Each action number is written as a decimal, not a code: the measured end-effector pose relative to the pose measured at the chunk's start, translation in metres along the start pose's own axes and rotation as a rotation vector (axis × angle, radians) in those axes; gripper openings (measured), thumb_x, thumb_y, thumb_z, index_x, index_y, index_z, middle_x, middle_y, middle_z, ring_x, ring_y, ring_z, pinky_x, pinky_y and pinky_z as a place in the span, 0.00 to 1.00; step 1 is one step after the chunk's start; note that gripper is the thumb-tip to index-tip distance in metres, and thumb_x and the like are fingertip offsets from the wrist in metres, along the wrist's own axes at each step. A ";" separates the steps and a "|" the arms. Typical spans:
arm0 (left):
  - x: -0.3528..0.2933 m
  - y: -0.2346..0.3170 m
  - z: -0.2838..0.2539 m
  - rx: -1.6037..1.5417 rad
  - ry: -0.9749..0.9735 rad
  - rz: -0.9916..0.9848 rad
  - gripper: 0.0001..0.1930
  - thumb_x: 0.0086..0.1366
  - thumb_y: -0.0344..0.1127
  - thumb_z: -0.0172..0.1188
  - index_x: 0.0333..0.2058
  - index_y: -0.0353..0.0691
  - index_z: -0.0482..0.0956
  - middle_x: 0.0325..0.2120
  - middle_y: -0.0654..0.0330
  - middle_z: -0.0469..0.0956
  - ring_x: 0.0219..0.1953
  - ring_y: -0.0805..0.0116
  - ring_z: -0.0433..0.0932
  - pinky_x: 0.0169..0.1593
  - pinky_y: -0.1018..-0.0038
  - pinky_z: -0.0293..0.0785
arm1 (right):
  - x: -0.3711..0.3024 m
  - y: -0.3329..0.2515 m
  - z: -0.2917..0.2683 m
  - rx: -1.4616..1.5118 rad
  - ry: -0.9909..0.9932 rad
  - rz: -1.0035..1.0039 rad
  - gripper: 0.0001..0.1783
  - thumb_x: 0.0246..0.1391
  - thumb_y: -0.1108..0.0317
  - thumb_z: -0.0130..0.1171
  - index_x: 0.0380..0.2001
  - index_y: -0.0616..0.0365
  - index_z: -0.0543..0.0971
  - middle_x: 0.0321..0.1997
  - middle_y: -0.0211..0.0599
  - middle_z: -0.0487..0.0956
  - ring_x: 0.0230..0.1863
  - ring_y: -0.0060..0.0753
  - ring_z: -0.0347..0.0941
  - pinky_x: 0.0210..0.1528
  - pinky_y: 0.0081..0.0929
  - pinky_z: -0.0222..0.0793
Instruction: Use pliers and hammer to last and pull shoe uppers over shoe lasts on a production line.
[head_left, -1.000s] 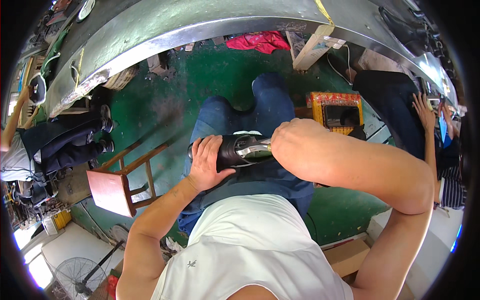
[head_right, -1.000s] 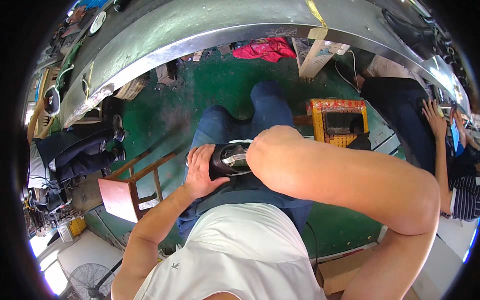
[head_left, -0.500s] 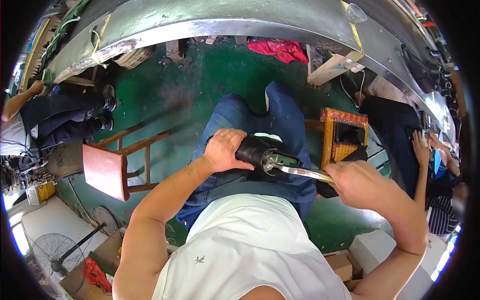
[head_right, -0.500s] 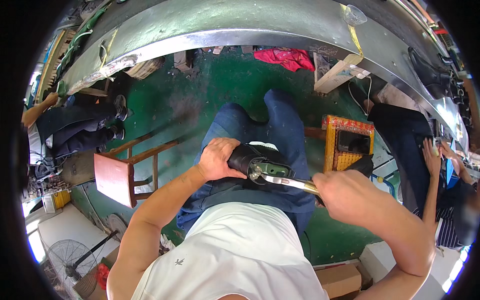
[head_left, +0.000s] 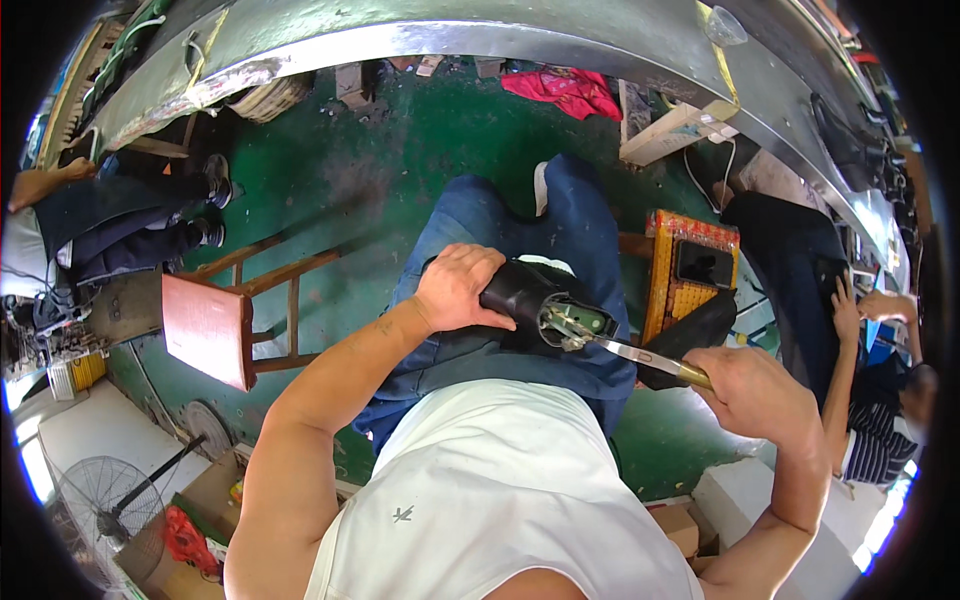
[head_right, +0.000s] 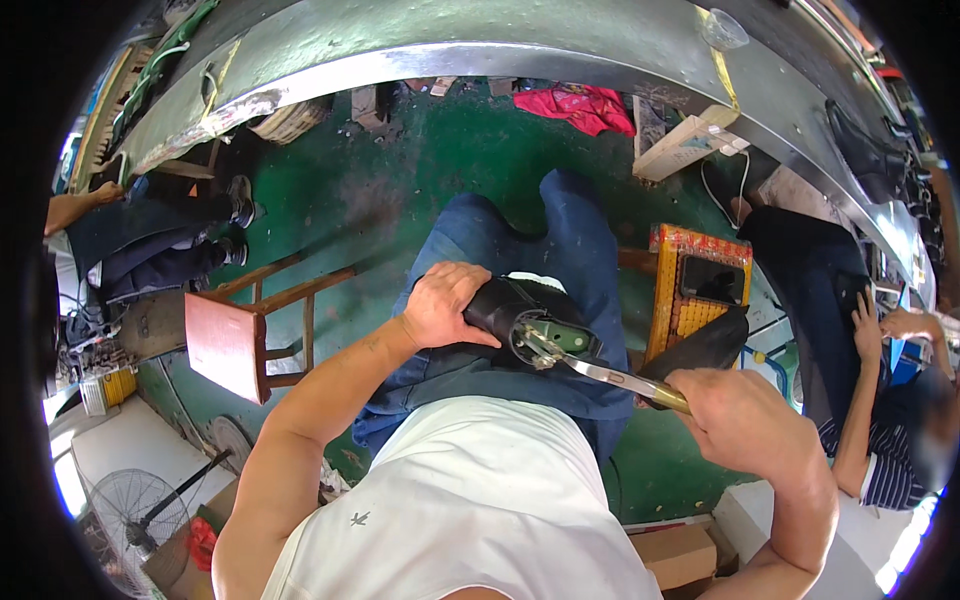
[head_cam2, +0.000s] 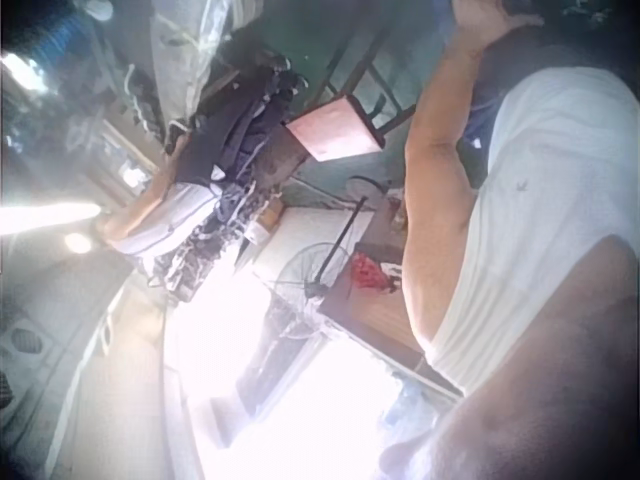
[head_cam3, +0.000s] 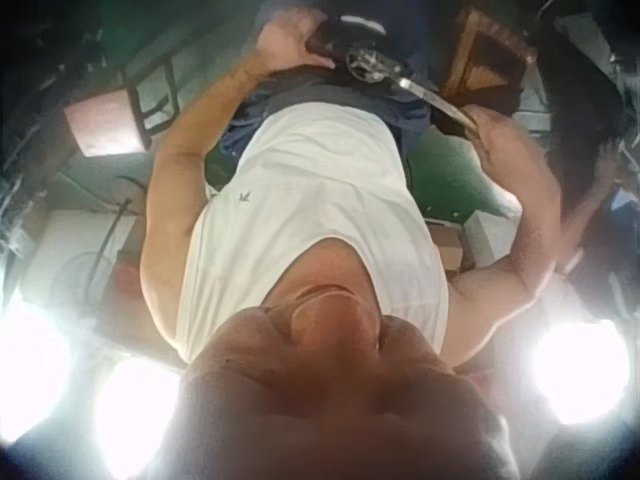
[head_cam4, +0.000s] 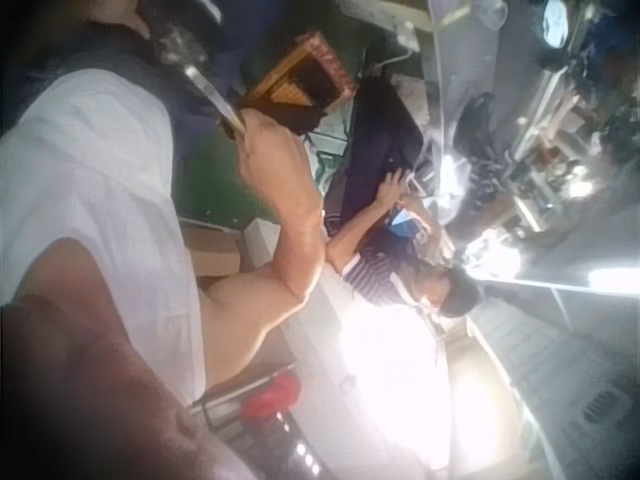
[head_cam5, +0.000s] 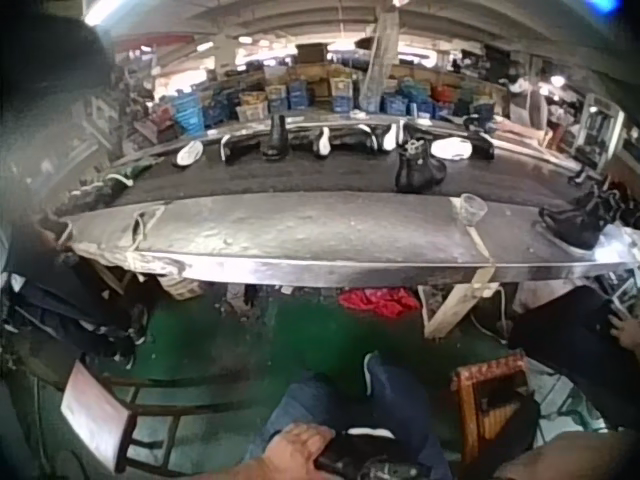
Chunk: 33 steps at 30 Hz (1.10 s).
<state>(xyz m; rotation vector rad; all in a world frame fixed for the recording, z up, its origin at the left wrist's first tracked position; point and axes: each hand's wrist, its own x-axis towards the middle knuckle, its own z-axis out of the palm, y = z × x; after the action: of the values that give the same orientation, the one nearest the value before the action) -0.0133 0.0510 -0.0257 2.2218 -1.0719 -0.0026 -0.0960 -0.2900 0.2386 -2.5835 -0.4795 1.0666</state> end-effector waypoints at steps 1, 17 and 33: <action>-0.001 -0.001 0.000 -0.005 -0.003 0.005 0.48 0.35 0.63 0.79 0.49 0.35 0.77 0.45 0.52 0.80 0.50 0.50 0.80 0.57 0.58 0.73 | -0.002 -0.001 0.000 0.023 -0.030 0.043 0.07 0.54 0.71 0.58 0.37 0.60 0.76 0.31 0.50 0.80 0.36 0.59 0.78 0.38 0.49 0.73; -0.004 -0.015 0.001 -0.052 -0.088 -0.135 0.45 0.37 0.60 0.80 0.51 0.36 0.76 0.46 0.51 0.80 0.51 0.47 0.79 0.59 0.56 0.71 | -0.005 0.015 0.005 -0.068 0.012 0.108 0.16 0.54 0.76 0.58 0.47 0.64 0.76 0.38 0.56 0.79 0.42 0.62 0.76 0.44 0.48 0.73; 0.002 -0.006 -0.001 -0.020 -0.105 -0.196 0.45 0.40 0.60 0.80 0.52 0.36 0.76 0.45 0.48 0.80 0.50 0.45 0.79 0.57 0.56 0.73 | 0.085 0.017 0.148 0.543 0.659 0.264 0.40 0.42 0.59 0.80 0.55 0.62 0.71 0.41 0.44 0.81 0.39 0.37 0.80 0.45 0.35 0.75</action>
<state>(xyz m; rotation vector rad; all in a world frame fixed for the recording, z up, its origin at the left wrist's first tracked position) -0.0079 0.0527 -0.0277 2.3212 -0.8997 -0.2161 -0.1425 -0.2472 0.0789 -2.3293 0.2822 0.2848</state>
